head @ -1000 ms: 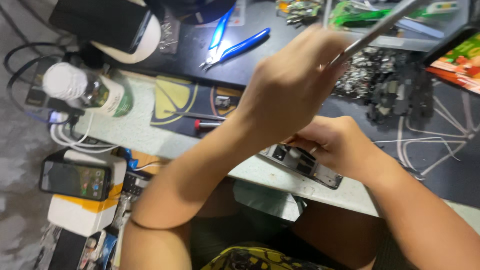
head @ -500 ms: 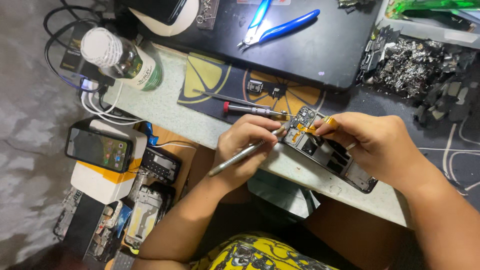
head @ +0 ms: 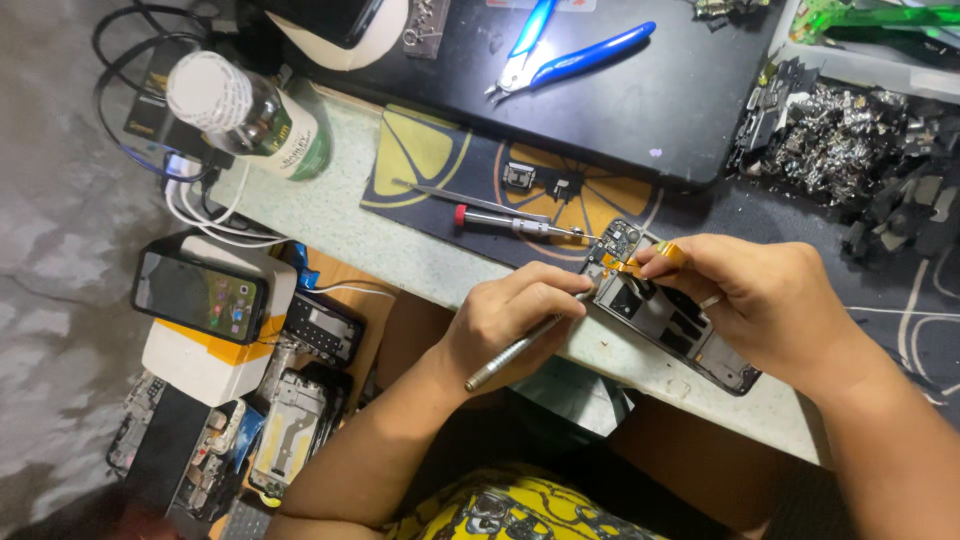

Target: The person uses a metal spudger to pry and disconnect ribbon cables and small components from a disassembled smartphone chassis. They lift and reposition internal parts while working on the circuit board area.

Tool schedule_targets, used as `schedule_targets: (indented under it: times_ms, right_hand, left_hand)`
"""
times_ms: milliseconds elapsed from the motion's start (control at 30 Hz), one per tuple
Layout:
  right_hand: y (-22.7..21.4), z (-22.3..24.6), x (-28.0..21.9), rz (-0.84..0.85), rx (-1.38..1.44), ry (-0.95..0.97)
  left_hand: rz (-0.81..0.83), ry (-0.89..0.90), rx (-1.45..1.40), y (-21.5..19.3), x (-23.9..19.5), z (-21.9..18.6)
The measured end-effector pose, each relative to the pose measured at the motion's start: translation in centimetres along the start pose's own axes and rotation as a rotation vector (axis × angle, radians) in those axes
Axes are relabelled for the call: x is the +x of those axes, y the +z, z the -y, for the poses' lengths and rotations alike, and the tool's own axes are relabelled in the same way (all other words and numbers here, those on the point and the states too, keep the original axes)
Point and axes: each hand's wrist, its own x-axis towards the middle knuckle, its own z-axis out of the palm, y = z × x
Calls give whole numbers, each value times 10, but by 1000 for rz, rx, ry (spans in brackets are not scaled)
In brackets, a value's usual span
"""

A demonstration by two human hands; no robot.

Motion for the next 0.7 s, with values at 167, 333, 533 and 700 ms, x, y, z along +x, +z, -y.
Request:
schedule_targets:
  times_ms: [167, 333, 533, 700]
  right_hand:
    - [1, 1, 0, -3, 12, -6]
    - [0, 1, -1, 3, 23, 16]
    - [0, -1, -1, -2, 25, 10]
    - [0, -3, -2, -5, -3, -14]
  left_hand:
    - [-4, 11, 52, 2, -2, 0]
    - [-12, 24, 76, 4, -1, 2]
    - [-8, 19, 57, 4, 0, 1]
    - [-17, 28, 53, 6, -1, 2]
